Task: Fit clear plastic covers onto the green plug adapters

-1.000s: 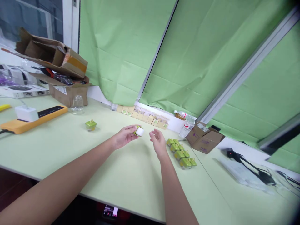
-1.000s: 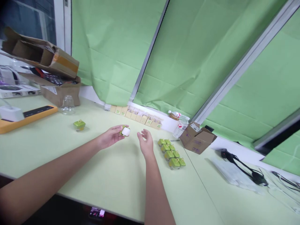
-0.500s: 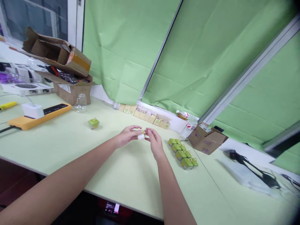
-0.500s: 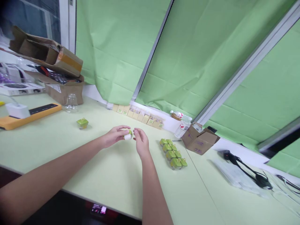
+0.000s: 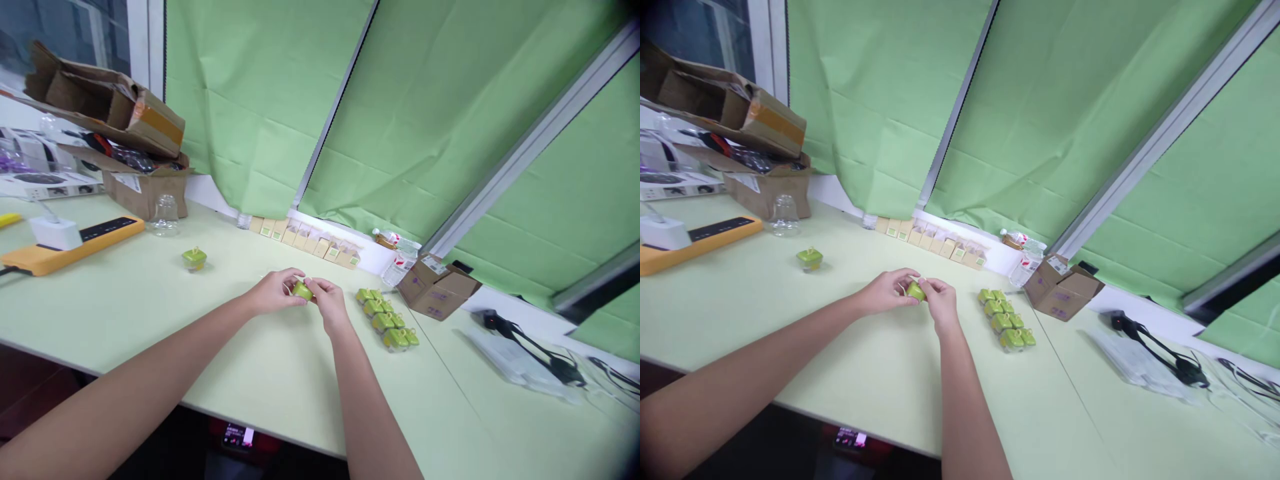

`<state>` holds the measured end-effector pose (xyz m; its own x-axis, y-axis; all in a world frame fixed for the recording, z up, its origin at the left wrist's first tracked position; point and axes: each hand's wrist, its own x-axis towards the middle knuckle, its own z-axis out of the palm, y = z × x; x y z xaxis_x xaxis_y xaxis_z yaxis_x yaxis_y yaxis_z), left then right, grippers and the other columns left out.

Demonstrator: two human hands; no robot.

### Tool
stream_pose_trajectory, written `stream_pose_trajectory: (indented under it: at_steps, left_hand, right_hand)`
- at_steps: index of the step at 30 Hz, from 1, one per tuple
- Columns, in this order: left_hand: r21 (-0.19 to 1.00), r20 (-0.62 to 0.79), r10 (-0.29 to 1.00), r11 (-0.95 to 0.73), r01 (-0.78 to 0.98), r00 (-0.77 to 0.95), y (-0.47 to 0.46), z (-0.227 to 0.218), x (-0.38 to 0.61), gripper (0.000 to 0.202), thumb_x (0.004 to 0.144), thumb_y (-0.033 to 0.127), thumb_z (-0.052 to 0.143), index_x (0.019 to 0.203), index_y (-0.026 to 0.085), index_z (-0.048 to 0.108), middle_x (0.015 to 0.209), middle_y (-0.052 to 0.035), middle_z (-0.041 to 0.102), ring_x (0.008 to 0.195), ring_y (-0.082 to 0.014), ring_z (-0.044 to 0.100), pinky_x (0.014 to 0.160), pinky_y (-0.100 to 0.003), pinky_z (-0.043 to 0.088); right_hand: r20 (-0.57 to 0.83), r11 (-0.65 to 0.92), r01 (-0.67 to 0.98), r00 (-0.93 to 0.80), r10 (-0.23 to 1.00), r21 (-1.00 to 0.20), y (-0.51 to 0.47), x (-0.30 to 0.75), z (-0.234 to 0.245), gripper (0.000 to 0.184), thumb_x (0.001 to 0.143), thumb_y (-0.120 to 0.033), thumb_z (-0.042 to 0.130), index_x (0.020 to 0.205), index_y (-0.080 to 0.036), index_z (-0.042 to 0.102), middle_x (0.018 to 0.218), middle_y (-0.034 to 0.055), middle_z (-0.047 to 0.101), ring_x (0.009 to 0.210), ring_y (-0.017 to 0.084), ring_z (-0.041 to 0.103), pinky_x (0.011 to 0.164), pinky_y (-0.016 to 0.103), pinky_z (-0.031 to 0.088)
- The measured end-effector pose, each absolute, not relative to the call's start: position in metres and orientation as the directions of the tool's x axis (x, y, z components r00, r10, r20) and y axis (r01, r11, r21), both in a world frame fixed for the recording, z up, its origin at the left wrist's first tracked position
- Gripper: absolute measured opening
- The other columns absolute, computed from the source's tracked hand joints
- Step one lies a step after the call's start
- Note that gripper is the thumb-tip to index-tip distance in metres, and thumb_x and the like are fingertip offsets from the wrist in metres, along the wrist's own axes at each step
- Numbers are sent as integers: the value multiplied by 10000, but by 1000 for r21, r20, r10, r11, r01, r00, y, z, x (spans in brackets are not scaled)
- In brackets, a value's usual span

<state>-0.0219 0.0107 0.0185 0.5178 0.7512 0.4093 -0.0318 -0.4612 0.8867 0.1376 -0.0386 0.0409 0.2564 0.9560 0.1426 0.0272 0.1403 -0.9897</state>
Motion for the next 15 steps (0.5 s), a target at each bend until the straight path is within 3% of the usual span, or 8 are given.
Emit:
stream_pose_trajectory:
  at_steps: [6, 10, 13, 15]
  left_hand:
    - [855, 450, 755, -519, 13, 476, 17, 15, -24, 638, 560, 375, 836, 1156, 232, 656, 1076, -76, 656, 809, -206, 575, 706, -311, 479]
    - [769, 545, 753, -624, 139, 369, 27, 14, -31, 535, 636, 335, 782, 1144, 230, 653, 1158, -85, 618, 1041, -280, 533, 964, -397, 416]
    - [750, 560, 791, -610, 254, 246, 39, 7, -40, 665, 624, 332, 787, 1248, 222, 583, 1331, -105, 520, 1285, -331, 378, 1112, -424, 272]
    - [802, 478, 845, -532, 273, 241, 47, -1, -44, 776, 575, 331, 813, 1296, 217, 547, 1359, -119, 500, 1321, -352, 344, 1113, -421, 265]
  right_hand:
    - [163, 160, 36, 294, 942, -986, -38, 139, 41, 393, 590, -498, 804, 750, -146, 732, 732, 45, 706, 685, 174, 634, 702, 339, 551]
    - [188, 184, 45, 355, 916, -982, -36, 142, 41, 385, 611, -500, 784, 757, -149, 728, 740, 43, 702, 679, 167, 621, 694, 328, 546]
    - [249, 213, 133, 425, 870, -968, -34, 145, 40, 361, 640, -498, 760, 748, -156, 721, 729, 35, 696, 681, 169, 612, 701, 319, 527]
    - [287, 213, 209, 442, 850, -954, -33, 147, 38, 354, 677, -503, 728, 751, -157, 719, 729, 37, 695, 690, 174, 611, 696, 310, 509]
